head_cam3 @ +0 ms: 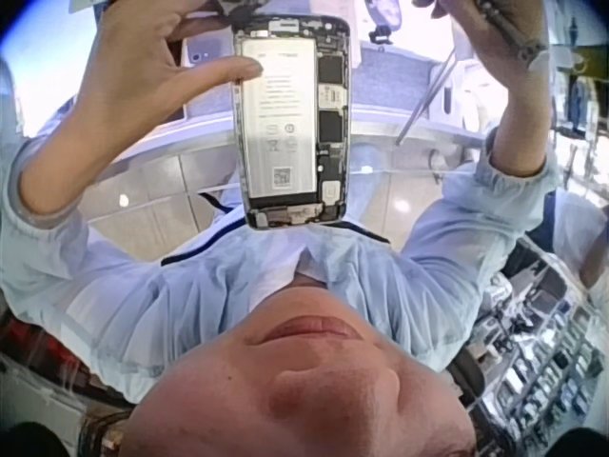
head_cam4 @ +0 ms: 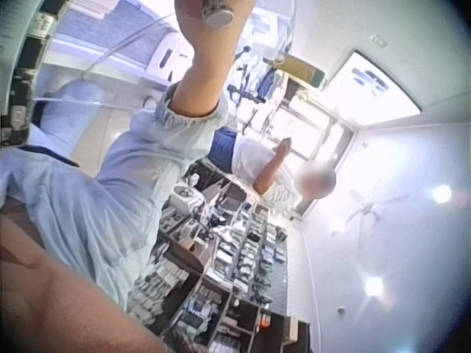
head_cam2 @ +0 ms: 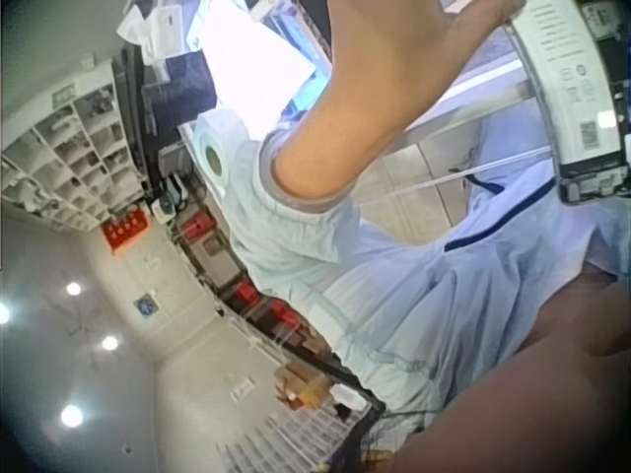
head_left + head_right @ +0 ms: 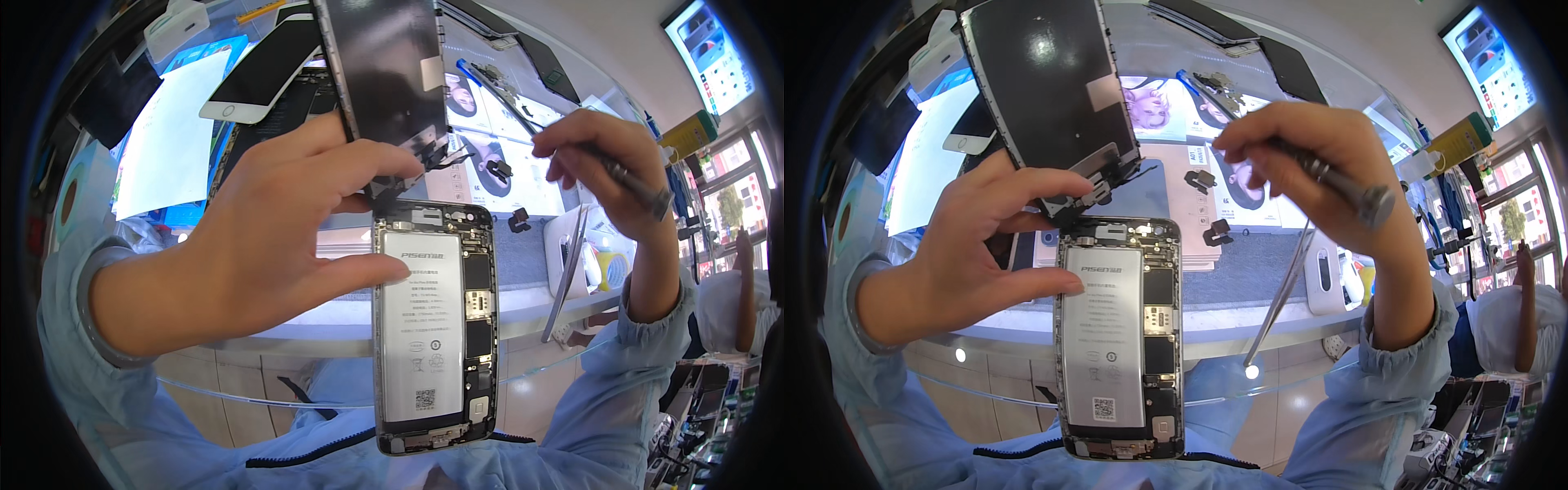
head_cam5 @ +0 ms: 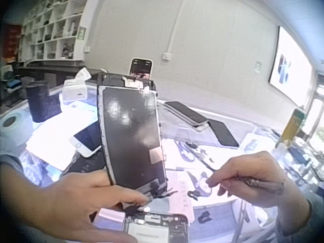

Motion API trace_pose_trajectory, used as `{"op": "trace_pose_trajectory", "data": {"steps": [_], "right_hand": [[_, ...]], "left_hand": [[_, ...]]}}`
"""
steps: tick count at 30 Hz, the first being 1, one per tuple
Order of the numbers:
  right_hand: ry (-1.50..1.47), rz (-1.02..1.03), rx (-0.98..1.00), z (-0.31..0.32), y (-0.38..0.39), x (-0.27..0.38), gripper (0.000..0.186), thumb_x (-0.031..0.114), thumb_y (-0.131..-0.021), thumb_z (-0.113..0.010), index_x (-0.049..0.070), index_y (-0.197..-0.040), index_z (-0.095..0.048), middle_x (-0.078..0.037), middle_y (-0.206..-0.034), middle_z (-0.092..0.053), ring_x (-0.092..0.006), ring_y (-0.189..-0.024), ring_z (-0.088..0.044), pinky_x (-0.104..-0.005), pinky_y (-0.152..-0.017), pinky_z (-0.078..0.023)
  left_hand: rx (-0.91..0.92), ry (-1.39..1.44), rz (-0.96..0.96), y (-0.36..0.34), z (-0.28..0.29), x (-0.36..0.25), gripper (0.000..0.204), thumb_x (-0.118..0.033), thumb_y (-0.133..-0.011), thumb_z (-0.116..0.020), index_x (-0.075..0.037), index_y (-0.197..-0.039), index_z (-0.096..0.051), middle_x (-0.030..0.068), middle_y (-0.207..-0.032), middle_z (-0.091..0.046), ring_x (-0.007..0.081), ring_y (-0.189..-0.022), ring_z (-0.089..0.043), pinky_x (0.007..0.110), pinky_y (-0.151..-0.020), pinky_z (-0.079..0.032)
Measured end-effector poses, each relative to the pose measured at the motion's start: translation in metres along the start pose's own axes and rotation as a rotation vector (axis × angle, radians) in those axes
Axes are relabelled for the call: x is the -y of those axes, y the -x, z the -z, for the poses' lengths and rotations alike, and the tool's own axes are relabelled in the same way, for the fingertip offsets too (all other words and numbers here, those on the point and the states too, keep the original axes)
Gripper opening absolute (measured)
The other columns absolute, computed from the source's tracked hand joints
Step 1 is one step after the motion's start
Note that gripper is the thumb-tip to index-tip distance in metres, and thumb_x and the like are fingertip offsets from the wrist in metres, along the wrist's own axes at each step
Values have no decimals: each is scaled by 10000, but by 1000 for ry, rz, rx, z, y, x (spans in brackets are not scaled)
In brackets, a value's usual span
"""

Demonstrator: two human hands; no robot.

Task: The person disassembles a smartphone by removing the back cover and using a screwdriver to unscrew internal components. They then use tweezers to carefully lift and disconnect ribbon cables and small parts from the motherboard while holding the device steady.

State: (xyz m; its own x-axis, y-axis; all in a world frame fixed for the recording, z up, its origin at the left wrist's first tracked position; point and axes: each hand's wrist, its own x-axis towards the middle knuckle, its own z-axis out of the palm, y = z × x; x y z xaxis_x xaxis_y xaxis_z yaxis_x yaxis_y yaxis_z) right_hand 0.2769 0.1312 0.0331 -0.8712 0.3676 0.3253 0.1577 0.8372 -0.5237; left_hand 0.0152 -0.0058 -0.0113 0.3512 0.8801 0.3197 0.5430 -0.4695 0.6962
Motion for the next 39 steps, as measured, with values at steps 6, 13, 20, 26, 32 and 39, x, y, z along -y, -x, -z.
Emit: {"op": "trace_pose_trajectory", "data": {"steps": [6, 13, 20, 26, 32, 39], "right_hand": [[49, 42, -40, 1, 2, -10, 165, -12, -851, -548, 32, -953, -669, -81, -830, -654, -147, -688, -637, -256, -579, -502], [172, 168, 117, -3, 2, -6, 146, -15, -719, -678, 28, -859, -674, -84, -726, -590, -230, -591, -577, -314, -522, -438], [347, 124, 20, -11, 1, -7, 142, 94, -746, -749, 41, -863, -686, -42, -710, -552, -133, -561, -513, -272, -492, -364], [331, -51, -60, -25, -1, -1, 161, 122, -726, -758, 30, -828, -675, -76, -713, -563, -213, -602, -573, -311, -550, -440], [404, -164, -45, -28, -3, 5, 158, 139, -734, -753, 23, -816, -683, -79, -710, -576, -213, -609, -582, -317, -564, -452], [406, -208, -33, -31, -5, 7, 124, 111, -735, -734, 21, -810, -691, -89, -720, -606, -221, -619, -602, -323, -574, -466]], "left_hand": [[12, -44, 43, 1, 3, -6, 594, -87, -677, -818, 27, -1189, -539, 118, -1093, -493, 222, -1055, -572, 309, -878, -562], [-12, 52, 54, -1, 0, -3, 619, -105, -681, -819, 28, -1207, -520, 116, -1115, -484, 222, -1072, -567, 321, -890, -556], [1, 53, 40, 0, 0, -2, 592, -84, -687, -811, 25, -1195, -527, 113, -1119, -472, 225, -1073, -568, 322, -889, -558], [8, -14, 29, 2, 3, -3, 581, -72, -682, -809, 10, -1190, -538, 112, -1087, -482, 219, -1042, -576, 308, -869, -567], [17, -19, 5, 1, 3, -2, 573, -56, -682, -803, 15, -1186, -540, 119, -1091, -487, 231, -1050, -577, 303, -884, -561], [2, 17, 20, 1, 1, -1, 554, -33, -685, -795, 24, -1175, -543, 123, -1100, -485, 229, -1061, -574, 314, -897, -556]]}}
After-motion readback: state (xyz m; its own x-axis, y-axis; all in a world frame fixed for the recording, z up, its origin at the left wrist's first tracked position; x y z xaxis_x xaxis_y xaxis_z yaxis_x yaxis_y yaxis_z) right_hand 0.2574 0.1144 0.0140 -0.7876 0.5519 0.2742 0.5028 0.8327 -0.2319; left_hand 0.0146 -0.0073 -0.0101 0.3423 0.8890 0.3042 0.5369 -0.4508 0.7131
